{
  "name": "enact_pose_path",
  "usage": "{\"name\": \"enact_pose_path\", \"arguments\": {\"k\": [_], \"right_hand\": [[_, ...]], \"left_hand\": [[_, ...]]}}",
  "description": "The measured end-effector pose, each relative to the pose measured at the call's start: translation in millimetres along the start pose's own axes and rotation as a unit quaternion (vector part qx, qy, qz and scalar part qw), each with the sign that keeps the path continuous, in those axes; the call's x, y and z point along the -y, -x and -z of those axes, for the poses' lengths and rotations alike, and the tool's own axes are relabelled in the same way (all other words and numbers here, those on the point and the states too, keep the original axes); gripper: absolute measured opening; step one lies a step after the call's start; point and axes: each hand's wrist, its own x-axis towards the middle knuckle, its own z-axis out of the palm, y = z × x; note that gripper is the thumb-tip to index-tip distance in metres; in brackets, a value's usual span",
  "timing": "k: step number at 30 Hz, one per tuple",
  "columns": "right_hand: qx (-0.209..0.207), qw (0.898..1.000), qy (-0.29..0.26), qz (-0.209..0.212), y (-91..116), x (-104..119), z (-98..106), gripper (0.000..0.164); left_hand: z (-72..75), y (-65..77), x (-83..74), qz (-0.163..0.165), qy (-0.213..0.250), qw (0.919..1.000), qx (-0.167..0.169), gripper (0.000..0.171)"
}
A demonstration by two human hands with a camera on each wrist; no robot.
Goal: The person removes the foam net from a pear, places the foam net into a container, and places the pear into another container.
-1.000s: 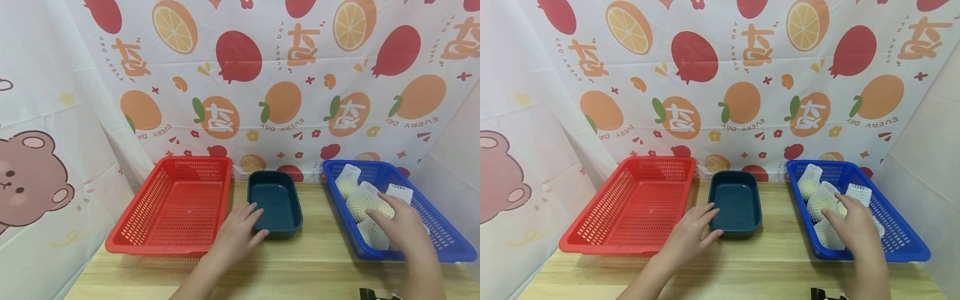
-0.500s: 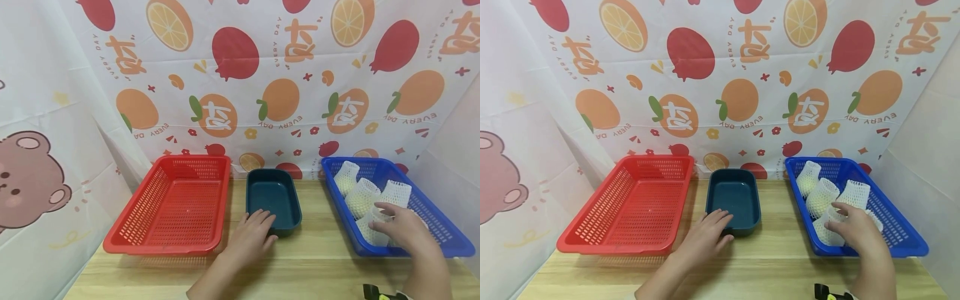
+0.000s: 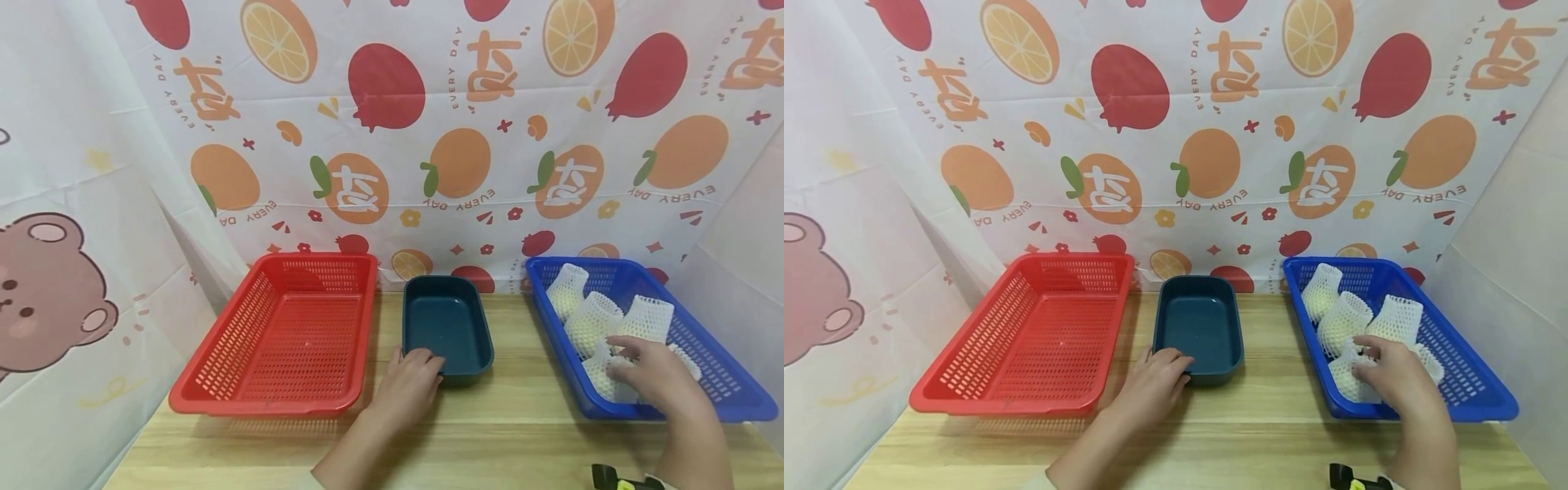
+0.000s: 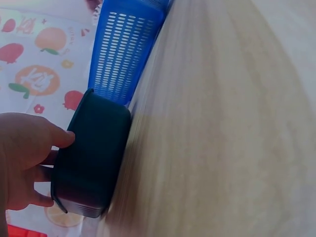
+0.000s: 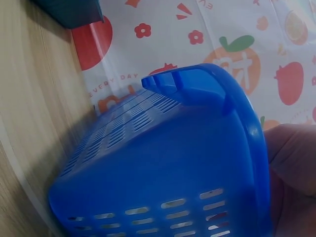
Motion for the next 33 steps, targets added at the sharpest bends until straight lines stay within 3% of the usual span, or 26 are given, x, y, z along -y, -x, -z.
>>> {"name": "enact_pose_path", "arguments": {"k": [8, 14, 21, 33], "right_hand": [[0.011, 1.000, 0.007, -0.024, -2.4, 2.0, -0.5, 0.053], [-0.005, 1.000, 0.011, -0.011, -2.7, 0.2, -1.9, 0.046], [-0.002, 1.000, 0.013, -0.021, -3.2, -1.5, -2.1, 0.061], [-0.033, 0.999, 0.011, 0.024, -3.1, -2.3, -8.6, 0.048]], "left_hand": [[-3.5, -0.3, 0.0, 0.009, 0.005, 0.9999, 0.002, 0.011], [-3.9, -0.2, 0.3, 0.013, 0.007, 0.9999, 0.002, 0.011], [-4.9, -1.9, 1.2, 0.015, 0.006, 0.9999, -0.005, 0.010], [-12.8, -7.5, 5.1, 0.027, 0.026, 0.9990, -0.023, 0.011]]}}
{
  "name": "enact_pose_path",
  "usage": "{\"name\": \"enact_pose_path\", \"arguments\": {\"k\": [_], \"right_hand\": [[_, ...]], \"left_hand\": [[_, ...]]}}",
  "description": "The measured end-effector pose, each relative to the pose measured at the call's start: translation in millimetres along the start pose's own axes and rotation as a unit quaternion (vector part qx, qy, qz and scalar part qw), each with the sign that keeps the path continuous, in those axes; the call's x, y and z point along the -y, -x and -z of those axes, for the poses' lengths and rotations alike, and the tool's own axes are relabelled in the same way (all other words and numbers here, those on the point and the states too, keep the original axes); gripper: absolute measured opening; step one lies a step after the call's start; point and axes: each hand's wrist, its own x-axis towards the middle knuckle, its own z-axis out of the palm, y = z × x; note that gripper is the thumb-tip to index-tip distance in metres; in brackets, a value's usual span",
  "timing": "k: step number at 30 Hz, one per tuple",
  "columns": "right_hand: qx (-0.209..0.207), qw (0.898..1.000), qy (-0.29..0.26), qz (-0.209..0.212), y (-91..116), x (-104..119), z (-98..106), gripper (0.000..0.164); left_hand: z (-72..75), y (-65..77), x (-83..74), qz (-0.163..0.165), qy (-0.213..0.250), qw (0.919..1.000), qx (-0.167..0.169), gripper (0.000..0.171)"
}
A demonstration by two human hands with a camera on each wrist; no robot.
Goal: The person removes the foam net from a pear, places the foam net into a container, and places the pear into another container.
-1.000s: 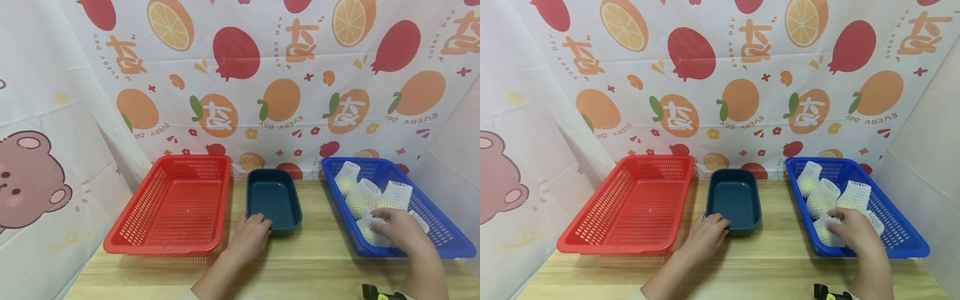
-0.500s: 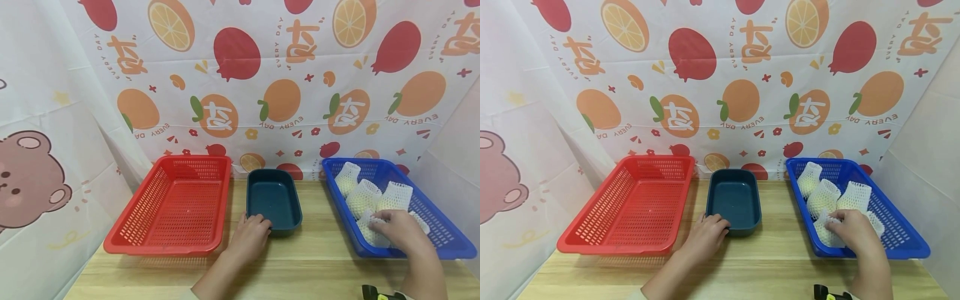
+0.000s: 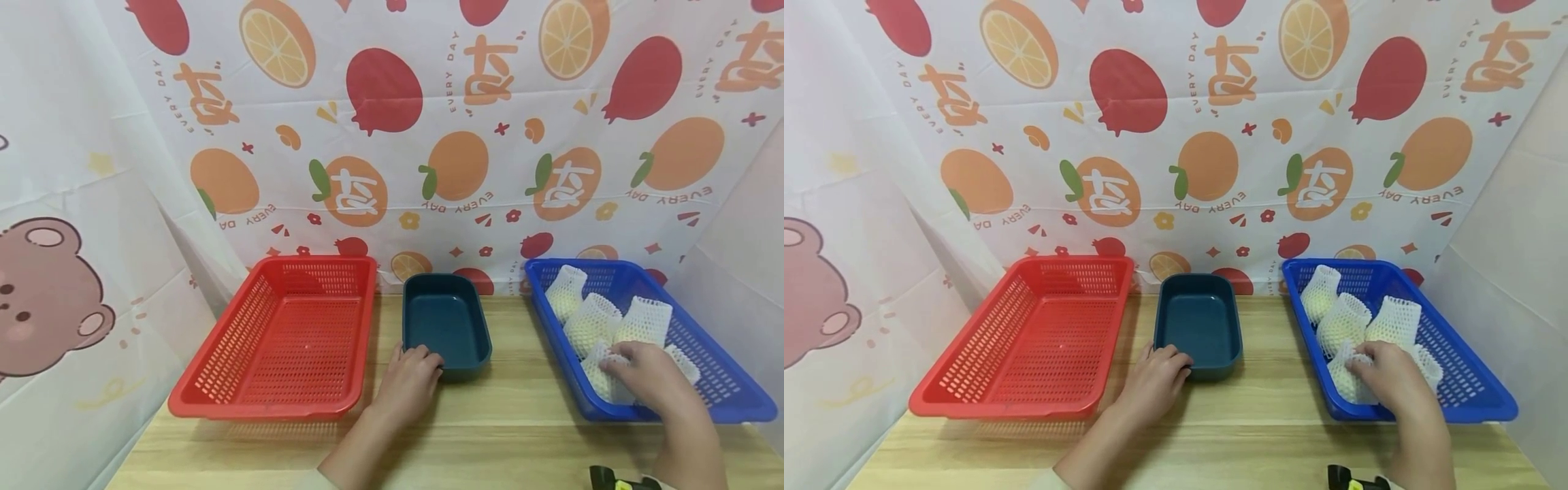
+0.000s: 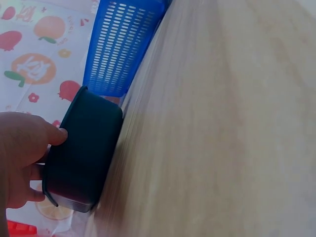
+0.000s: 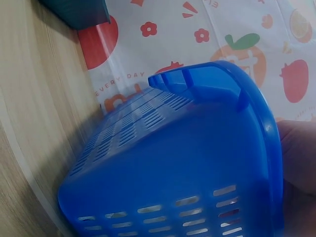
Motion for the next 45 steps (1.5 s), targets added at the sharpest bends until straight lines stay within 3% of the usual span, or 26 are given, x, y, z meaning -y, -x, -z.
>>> {"name": "enact_pose_path", "arguments": {"k": [7, 14, 24, 31, 34, 38, 45], "right_hand": [[0.011, 1.000, -0.002, -0.015, 0.4, -1.6, 2.7, 0.053], [-0.022, 0.999, -0.005, -0.037, 9.7, 3.6, 15.7, 0.064], [-0.135, 0.990, -0.007, -0.036, 23.6, 21.4, 25.1, 0.059], [-0.237, 0.971, -0.010, -0.015, 34.9, 37.3, 28.7, 0.043], [-0.265, 0.964, -0.015, -0.008, 40.8, 46.1, 30.8, 0.039], [-0.284, 0.959, -0.015, 0.009, 48.8, 60.8, 34.3, 0.035], [-0.279, 0.952, -0.033, 0.120, 50.5, 88.4, 26.9, 0.016]], "left_hand": [[-1.7, -1.4, 2.6, 0.009, 0.016, 0.9998, -0.007, 0.011], [-1.6, -2.8, 4.0, 0.011, 0.019, 0.9998, 0.003, 0.013], [2.3, -1.9, 1.1, 0.016, 0.033, 0.9993, -0.006, 0.021], [4.0, -2.8, -2.3, -0.006, 0.033, 0.9992, -0.023, 0.025], [6.5, -3.4, -5.3, -0.007, 0.059, 0.9979, -0.024, 0.027], [10.0, -4.7, -9.5, -0.008, 0.132, 0.9909, -0.025, 0.033], [20.6, -3.1, -20.5, 0.013, 0.270, 0.9627, 0.016, 0.059]]}}
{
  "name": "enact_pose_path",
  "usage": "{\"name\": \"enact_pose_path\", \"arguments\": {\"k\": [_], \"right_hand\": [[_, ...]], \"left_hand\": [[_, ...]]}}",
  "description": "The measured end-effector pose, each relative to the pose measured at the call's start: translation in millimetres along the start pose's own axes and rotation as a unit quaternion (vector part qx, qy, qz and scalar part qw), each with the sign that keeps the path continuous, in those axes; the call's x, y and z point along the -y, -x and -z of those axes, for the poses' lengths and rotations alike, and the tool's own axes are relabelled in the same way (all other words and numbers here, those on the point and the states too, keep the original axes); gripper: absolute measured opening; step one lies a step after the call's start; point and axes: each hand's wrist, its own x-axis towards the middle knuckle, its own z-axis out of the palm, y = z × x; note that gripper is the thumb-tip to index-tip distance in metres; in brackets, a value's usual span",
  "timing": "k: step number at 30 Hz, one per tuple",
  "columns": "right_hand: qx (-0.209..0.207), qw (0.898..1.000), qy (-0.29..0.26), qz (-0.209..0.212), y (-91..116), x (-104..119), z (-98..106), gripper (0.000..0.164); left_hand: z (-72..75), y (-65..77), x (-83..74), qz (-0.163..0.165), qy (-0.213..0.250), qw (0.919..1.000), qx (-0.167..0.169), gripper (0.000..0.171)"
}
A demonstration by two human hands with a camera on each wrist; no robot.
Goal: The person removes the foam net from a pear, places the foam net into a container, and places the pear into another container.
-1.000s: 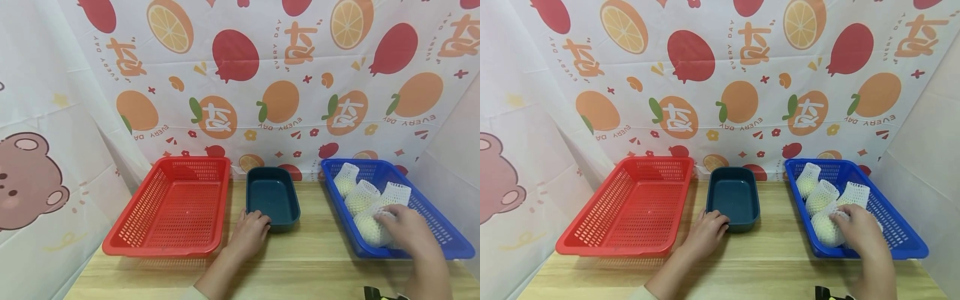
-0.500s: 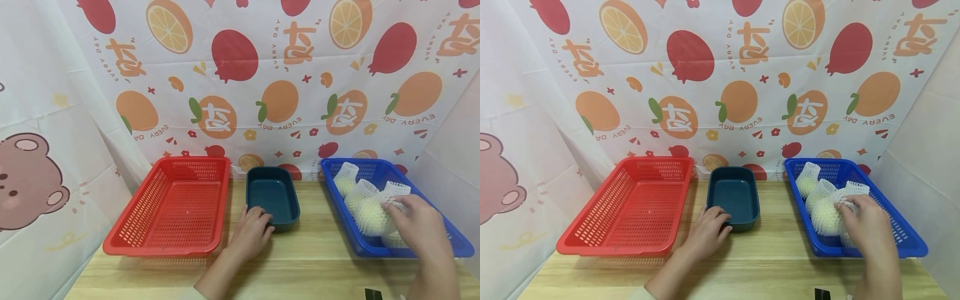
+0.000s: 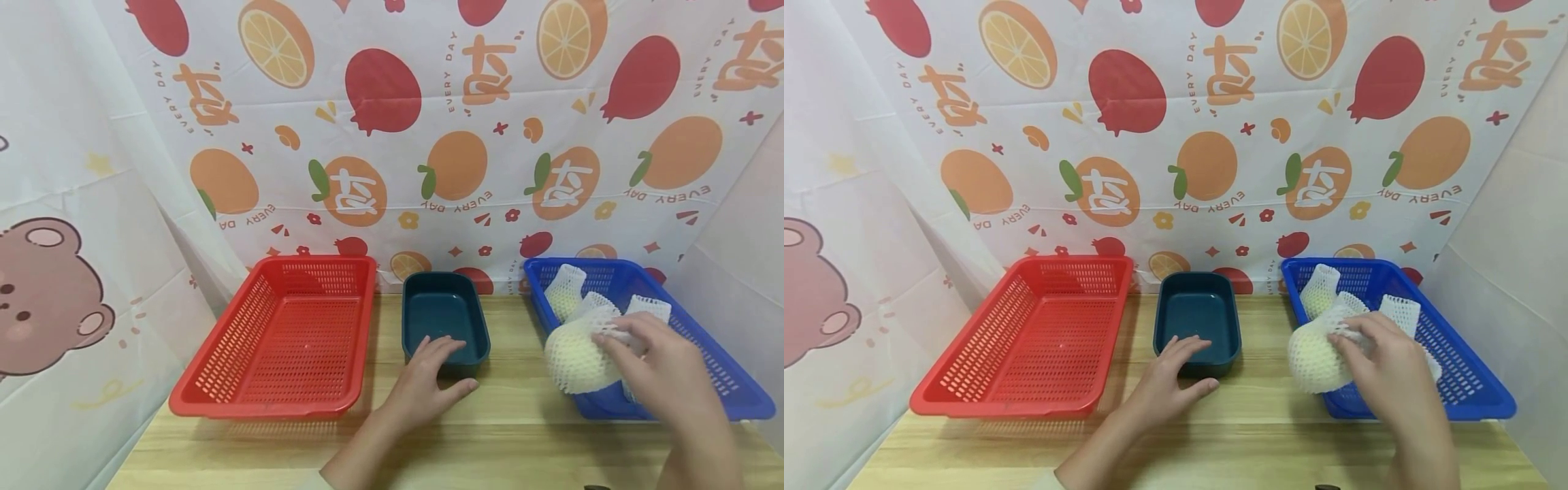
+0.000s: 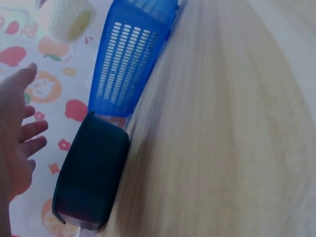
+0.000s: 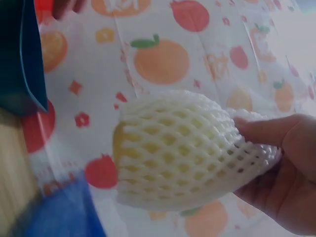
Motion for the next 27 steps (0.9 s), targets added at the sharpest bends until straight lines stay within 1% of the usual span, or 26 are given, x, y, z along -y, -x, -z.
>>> {"name": "enact_pose_path", "arguments": {"k": [3, 5, 7, 10, 12, 15, 18, 20, 23, 27], "right_hand": [[0.029, 0.998, -0.029, 0.042, 0.7, 11.0, -14.6, 0.012], [0.057, 0.996, -0.041, 0.060, 0.6, 18.2, -25.2, 0.011], [0.084, 0.993, -0.050, 0.071, 0.7, 25.5, -35.6, 0.011], [0.126, 0.987, -0.068, 0.075, 1.6, 36.3, -49.8, 0.012], [0.147, 0.983, -0.081, 0.081, 2.9, 42.9, -59.8, 0.012], [0.174, 0.975, -0.104, 0.092, 4.9, 50.9, -74.2, 0.012], [0.196, 0.967, -0.124, 0.106, 6.6, 56.7, -86.3, 0.012], [0.210, 0.963, -0.134, 0.106, 7.7, 59.0, -92.9, 0.012], [0.221, 0.960, -0.135, 0.106, 8.7, 60.8, -100.4, 0.012], [0.233, 0.959, -0.123, 0.102, 9.6, 61.7, -107.5, 0.011]], "left_hand": [[0.4, 1.9, -5.7, 0.016, 0.045, 0.9988, 0.012, 0.062], [0.1, 3.2, -8.6, 0.023, 0.071, 0.9971, 0.018, 0.062], [-0.3, 4.3, -11.7, 0.024, 0.095, 0.9949, 0.024, 0.063], [-0.6, 5.1, -15.2, 0.022, 0.119, 0.9921, 0.034, 0.067], [-0.7, 5.1, -17.2, 0.023, 0.130, 0.9903, 0.044, 0.071], [-2.2, 4.8, -18.2, 0.034, 0.138, 0.9879, 0.061, 0.076], [-4.0, 4.5, -17.2, 0.047, 0.152, 0.9843, 0.078, 0.080], [-5.2, 4.6, -15.0, 0.051, 0.161, 0.9819, 0.085, 0.081], [-6.2, 5.2, -10.4, 0.054, 0.169, 0.9800, 0.090, 0.080], [-6.3, 6.0, -4.1, 0.059, 0.167, 0.9794, 0.097, 0.070]]}}
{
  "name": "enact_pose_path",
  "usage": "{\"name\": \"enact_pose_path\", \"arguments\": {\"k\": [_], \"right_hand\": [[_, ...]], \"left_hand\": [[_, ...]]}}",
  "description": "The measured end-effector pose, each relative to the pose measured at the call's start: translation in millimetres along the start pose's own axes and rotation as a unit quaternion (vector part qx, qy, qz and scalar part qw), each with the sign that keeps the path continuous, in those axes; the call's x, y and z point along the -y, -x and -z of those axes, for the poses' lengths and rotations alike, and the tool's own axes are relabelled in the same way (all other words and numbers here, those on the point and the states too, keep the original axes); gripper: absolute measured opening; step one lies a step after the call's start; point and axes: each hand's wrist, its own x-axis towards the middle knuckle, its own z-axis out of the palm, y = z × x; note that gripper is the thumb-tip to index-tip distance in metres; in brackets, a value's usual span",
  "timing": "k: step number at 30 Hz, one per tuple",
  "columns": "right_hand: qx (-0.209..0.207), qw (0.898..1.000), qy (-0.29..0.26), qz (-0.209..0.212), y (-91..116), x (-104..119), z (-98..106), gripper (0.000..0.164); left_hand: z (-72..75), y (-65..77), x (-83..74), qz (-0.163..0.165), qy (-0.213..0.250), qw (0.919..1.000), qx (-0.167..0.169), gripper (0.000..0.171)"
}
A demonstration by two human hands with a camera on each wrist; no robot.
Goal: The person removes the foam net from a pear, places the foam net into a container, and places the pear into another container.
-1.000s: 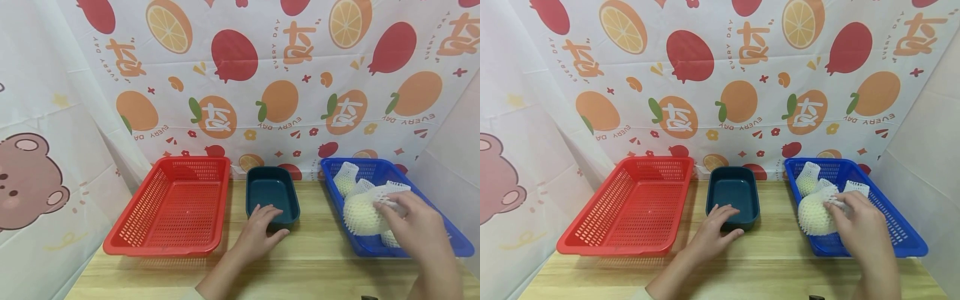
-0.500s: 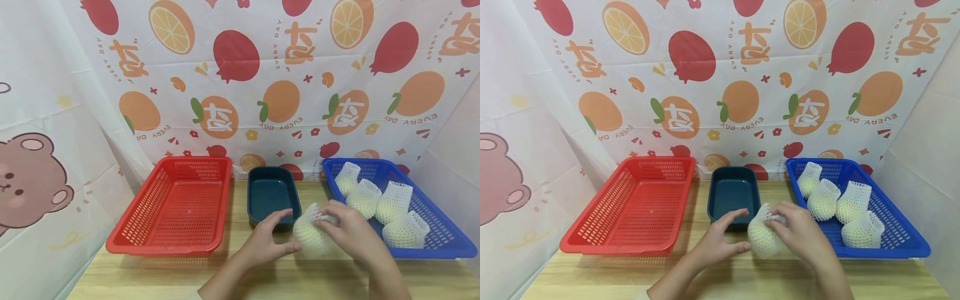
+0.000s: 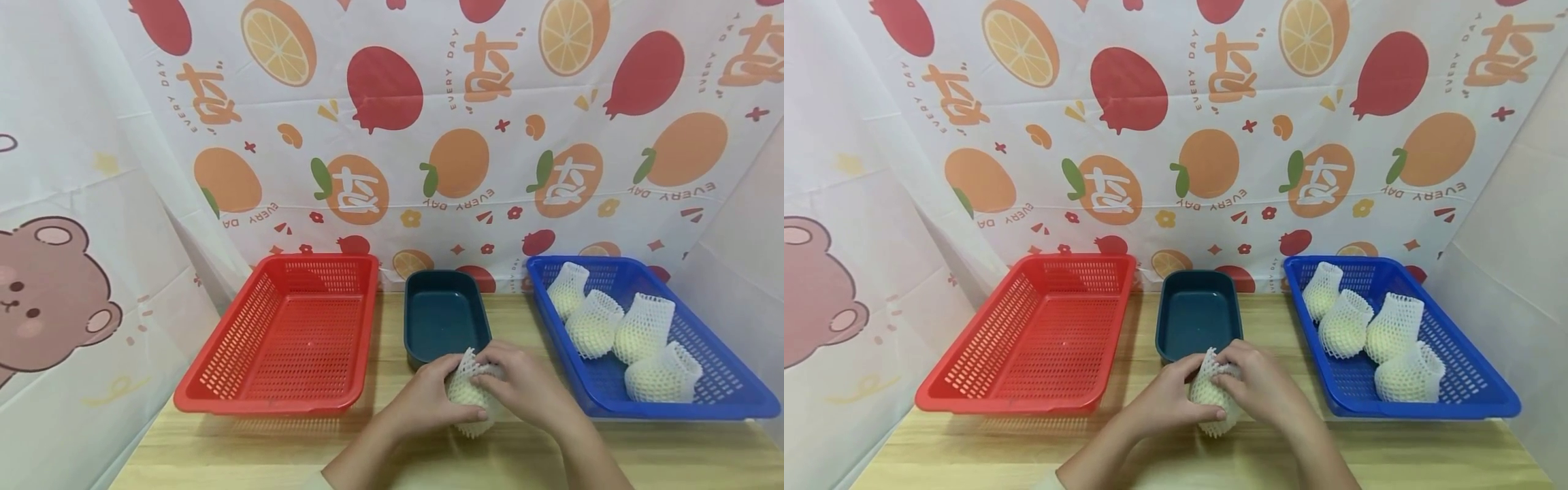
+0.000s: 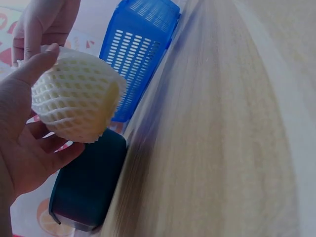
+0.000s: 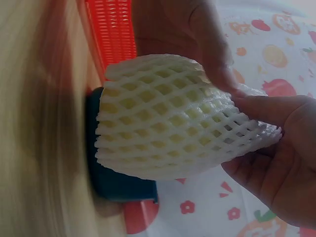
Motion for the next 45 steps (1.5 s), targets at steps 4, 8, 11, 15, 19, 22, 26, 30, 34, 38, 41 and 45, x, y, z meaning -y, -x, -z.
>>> {"name": "enact_pose_path", "arguments": {"k": [4, 8, 11, 15, 19, 22, 26, 30, 34, 38, 41, 45], "right_hand": [[0.018, 1.000, -0.013, 0.000, -2.4, -1.0, -5.2, 0.010], [0.033, 0.999, -0.025, 0.011, -4.2, -3.2, -12.2, 0.009], [0.046, 0.999, -0.027, 0.010, -5.0, -4.2, -16.5, 0.008], [0.065, 0.998, -0.025, -0.001, -5.9, -4.2, -19.5, 0.009], [0.082, 0.996, -0.029, -0.015, -7.3, -4.6, -21.0, 0.011], [0.089, 0.995, -0.036, -0.029, -7.7, -5.6, -20.9, 0.013], [0.098, 0.992, -0.052, -0.055, -5.4, -8.5, -19.2, 0.020], [0.116, 0.988, -0.076, -0.062, -2.1, -10.5, -15.5, 0.028], [0.129, 0.985, -0.103, -0.053, 1.8, -12.4, -10.4, 0.030], [0.115, 0.985, -0.123, -0.038, 2.7, -12.3, -7.1, 0.023], [0.106, 0.985, -0.134, -0.027, 1.5, -11.1, -6.8, 0.018], [0.092, 0.984, -0.152, -0.032, -0.9, -10.2, -9.3, 0.012]], "left_hand": [[2.9, -0.5, 4.1, 0.004, 0.004, 0.9999, 0.013, 0.061], [6.0, -0.7, 8.8, 0.009, 0.010, 0.9995, 0.027, 0.055], [7.4, -0.4, 12.9, 0.012, 0.005, 0.9994, 0.032, 0.053], [8.3, 0.7, 18.6, 0.019, 0.003, 0.9989, 0.043, 0.054], [9.3, 1.9, 24.0, 0.022, 0.002, 0.9984, 0.052, 0.056], [10.3, 2.7, 26.1, 0.017, 0.002, 0.9983, 0.056, 0.057], [10.9, 3.5, 27.7, 0.003, -0.003, 0.9980, 0.062, 0.058], [12.2, 4.7, 28.5, -0.004, -0.001, 0.9971, 0.077, 0.053], [14.2, 6.1, 27.8, -0.001, 0.011, 0.9953, 0.096, 0.047], [16.4, 7.0, 26.2, 0.009, 0.028, 0.9935, 0.110, 0.046], [17.3, 7.5, 25.0, 0.012, 0.031, 0.9929, 0.114, 0.048], [17.0, 7.9, 23.7, 0.010, 0.030, 0.9931, 0.113, 0.049]]}}
